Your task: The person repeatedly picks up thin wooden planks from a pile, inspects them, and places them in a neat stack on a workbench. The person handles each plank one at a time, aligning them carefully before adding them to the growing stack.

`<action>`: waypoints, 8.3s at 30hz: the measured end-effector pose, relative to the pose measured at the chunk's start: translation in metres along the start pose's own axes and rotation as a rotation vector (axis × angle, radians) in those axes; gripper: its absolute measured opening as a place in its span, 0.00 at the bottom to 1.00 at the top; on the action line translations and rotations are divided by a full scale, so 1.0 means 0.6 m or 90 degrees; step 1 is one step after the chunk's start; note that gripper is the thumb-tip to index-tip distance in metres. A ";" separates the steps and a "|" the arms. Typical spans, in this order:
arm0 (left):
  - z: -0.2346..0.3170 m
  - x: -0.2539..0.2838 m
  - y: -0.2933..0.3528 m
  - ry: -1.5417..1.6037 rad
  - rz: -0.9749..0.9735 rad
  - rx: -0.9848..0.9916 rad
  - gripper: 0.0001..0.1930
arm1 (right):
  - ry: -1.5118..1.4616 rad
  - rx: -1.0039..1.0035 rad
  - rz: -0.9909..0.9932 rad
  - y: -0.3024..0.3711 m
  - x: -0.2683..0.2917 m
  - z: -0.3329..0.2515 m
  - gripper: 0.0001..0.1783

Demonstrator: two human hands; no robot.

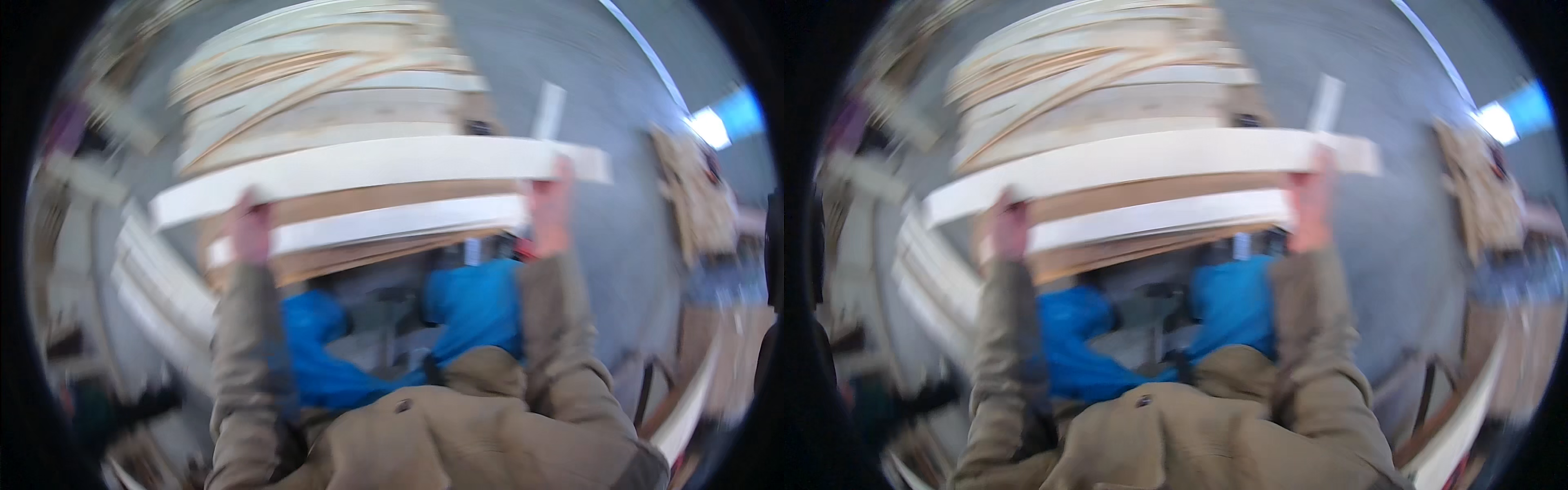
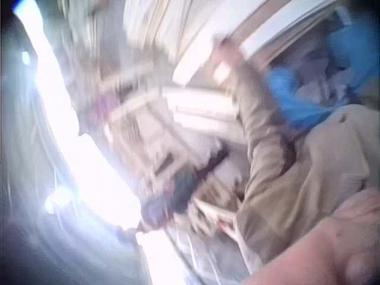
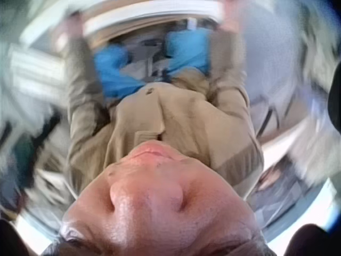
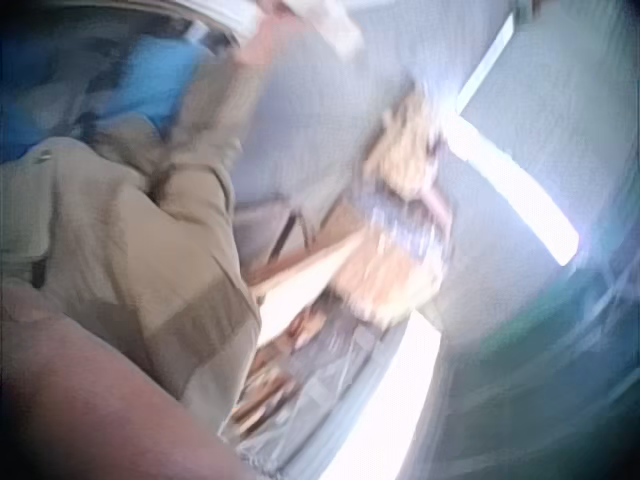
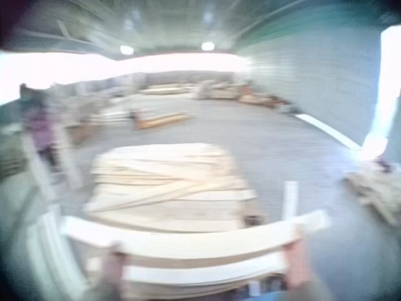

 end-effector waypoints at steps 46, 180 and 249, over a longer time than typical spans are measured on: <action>0.049 0.038 0.263 0.217 0.140 -0.050 0.08 | -0.238 -0.034 -0.037 0.135 -0.010 -0.081 0.15; -0.068 0.121 0.190 0.094 0.103 0.101 0.05 | -0.211 -0.355 0.278 0.196 0.166 0.225 0.11; -0.231 0.288 0.084 -0.439 0.251 0.348 0.15 | 0.083 -0.513 0.270 0.204 0.208 0.430 0.14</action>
Point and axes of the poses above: each hand's wrist, its own y-axis away from the middle knuckle, its own x-axis out of the back of the hand, z = x × y, the point moved 10 cm from there along -y, towards the middle knuckle, and after that the axes turned 8 degrees about -z, right-handed, at the moved point
